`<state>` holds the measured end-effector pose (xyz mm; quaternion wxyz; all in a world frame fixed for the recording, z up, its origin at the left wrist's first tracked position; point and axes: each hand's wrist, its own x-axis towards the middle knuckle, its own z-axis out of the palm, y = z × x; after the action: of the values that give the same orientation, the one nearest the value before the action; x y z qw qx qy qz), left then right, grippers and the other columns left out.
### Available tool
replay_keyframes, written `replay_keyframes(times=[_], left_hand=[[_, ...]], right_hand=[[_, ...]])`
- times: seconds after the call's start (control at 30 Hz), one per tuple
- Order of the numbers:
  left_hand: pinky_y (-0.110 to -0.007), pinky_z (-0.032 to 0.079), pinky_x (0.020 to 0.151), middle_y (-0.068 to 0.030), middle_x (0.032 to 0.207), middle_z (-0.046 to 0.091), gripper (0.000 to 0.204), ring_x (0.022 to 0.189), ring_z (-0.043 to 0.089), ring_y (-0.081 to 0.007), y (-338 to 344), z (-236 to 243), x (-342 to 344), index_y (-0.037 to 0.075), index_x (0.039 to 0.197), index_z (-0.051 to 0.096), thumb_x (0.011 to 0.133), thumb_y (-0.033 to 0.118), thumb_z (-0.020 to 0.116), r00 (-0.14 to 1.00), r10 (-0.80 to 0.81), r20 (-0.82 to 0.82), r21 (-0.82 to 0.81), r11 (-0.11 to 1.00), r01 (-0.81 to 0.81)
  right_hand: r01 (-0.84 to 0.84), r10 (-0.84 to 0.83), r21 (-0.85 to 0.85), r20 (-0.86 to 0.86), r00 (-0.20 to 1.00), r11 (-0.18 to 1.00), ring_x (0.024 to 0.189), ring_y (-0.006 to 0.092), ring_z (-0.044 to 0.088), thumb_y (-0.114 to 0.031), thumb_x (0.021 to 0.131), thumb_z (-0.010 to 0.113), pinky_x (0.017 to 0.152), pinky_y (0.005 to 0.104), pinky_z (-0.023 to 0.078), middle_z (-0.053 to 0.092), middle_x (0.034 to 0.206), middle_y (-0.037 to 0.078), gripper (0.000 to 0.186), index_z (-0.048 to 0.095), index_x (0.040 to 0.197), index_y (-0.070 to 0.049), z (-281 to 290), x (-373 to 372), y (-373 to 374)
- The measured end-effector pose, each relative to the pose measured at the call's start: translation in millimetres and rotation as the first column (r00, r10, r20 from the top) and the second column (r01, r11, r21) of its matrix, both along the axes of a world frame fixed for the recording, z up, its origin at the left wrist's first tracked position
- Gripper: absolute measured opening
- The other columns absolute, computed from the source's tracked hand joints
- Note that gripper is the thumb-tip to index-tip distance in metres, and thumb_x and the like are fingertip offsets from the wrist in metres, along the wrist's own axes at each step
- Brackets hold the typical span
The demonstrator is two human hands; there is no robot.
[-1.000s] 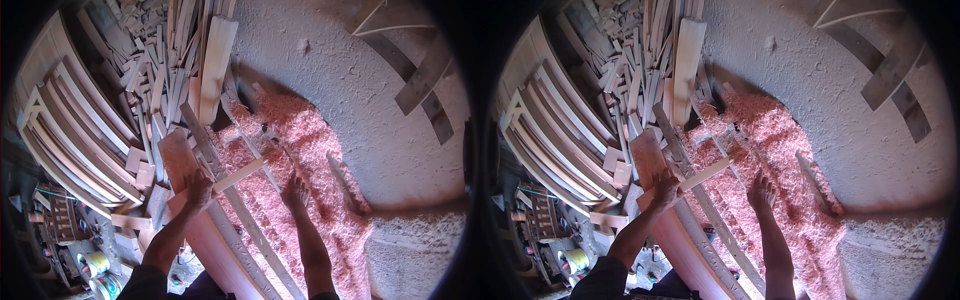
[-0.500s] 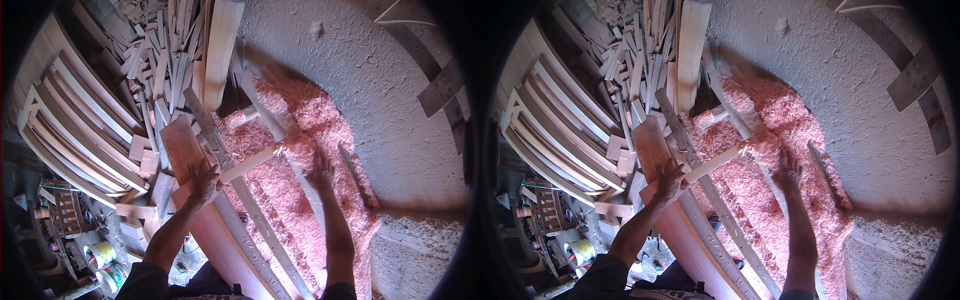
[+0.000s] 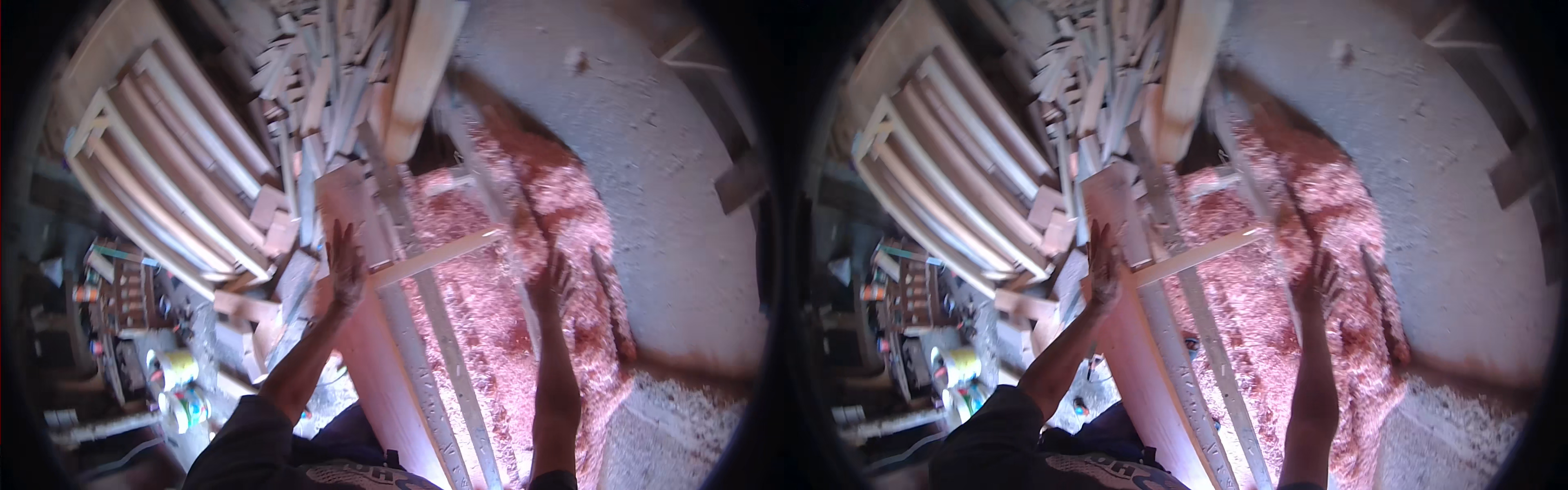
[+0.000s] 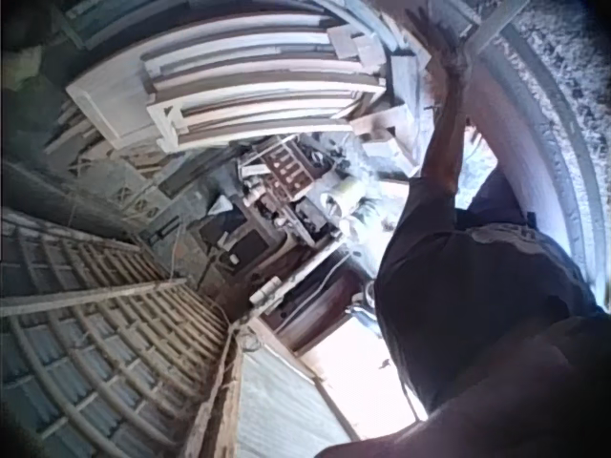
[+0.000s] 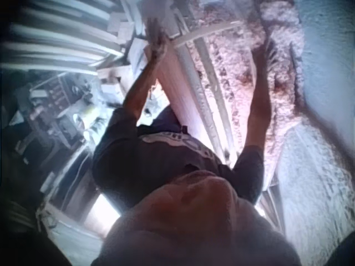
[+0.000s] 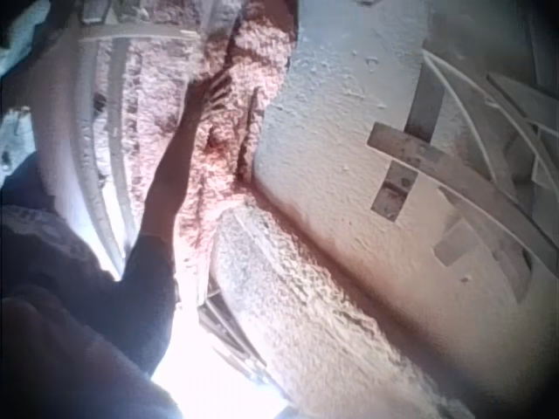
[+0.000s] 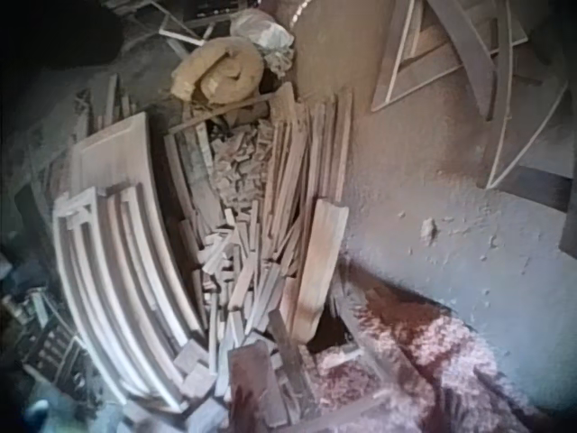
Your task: The person uses a circular saw to cut a long plank of wood on a workbench. They measure and mark the wood with a tape measure and pencil, then make several cuts, producing smaller pieces and sawdust.
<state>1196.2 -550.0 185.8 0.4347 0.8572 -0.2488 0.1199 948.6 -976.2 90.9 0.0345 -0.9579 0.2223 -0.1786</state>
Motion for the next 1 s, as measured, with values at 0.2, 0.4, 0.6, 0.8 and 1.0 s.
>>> replay_keyframes(times=[0.2, 0.4, 0.6, 0.8, 1.0], left_hand=[[-0.043, 0.051, 0.096, -0.0192, 0.129, 0.066, 0.073, 0.116, 0.065, -0.0277, 125, -55, -51, -0.002, 0.138, 0.058, 0.09, 0.05, 0.077, 0.671, 0.302, -0.677, 0.08, 0.937, -0.34], [-0.037, 0.056, 0.075, -0.01, 0.105, 0.072, 0.069, 0.091, 0.069, -0.018, 107, -36, -53, -0.001, 0.119, 0.069, 0.084, 0.057, 0.082, 0.378, 0.085, -0.922, -0.151, 0.82, -0.553], [-0.04, 0.056, 0.069, -0.0136, 0.099, 0.074, 0.072, 0.086, 0.071, -0.0211, 85, -29, -47, -0.003, 0.11, 0.073, 0.084, 0.064, 0.077, 0.319, 0.144, -0.937, -0.093, 0.776, -0.624], [-0.039, 0.054, 0.065, -0.0099, 0.086, 0.072, 0.078, 0.082, 0.069, -0.0172, 86, -76, -46, -0.003, 0.095, 0.075, 0.084, 0.075, 0.07, 0.486, 0.352, -0.8, 0.071, 0.86, -0.505], [-0.051, 0.056, 0.076, -0.0269, 0.097, 0.074, 0.088, 0.097, 0.073, -0.0398, 84, -69, -26, -0.009, 0.102, 0.074, 0.085, 0.077, 0.063, 0.428, 0.456, -0.78, 0.204, 0.832, -0.516]], right_hand=[[0.295, -0.246, 0.184, -0.251, 0.936, 0.938, 0.152, 0.0461, 0.025, -0.042, 0.086, 0.077, 0.116, 0.0711, 0.022, 0.021, 0.17, 0.015, 0.105, 0.013, 0.167, -0.025, 76, 30, 69], [0.196, -0.196, -0.014, -0.015, 0.98, 0.981, 0.151, 0.0408, 0.033, -0.067, 0.095, 0.055, 0.117, 0.0661, 0.026, 0.031, 0.166, 0.019, 0.092, 0.025, 0.165, -0.016, 67, -39, 139], [0.03, -0.039, 0.521, 0.007, 0.999, 0.853, 0.14, 0.0537, 0.04, -0.047, 0.098, 0.064, 0.114, 0.0611, 0.038, 0.042, 0.151, 0.035, 0.085, 0.029, 0.157, 0.003, 64, -168, 289], [0.036, 0.004, 0.817, -0.047, 0.999, 0.576, 0.134, 0.0506, 0.048, -0.026, 0.101, 0.06, 0.115, 0.0551, 0.039, 0.051, 0.143, 0.035, 0.061, 0.043, 0.148, 0.009, 72, -251, 375], [0.03, 0.099, 0.651, -0.16, 0.982, 0.758, 0.132, 0.0483, 0.049, -0.036, 0.103, 0.057, 0.111, 0.0573, 0.04, 0.051, 0.144, 0.031, 0.057, 0.049, 0.149, -0.003, 94, -256, 406]])
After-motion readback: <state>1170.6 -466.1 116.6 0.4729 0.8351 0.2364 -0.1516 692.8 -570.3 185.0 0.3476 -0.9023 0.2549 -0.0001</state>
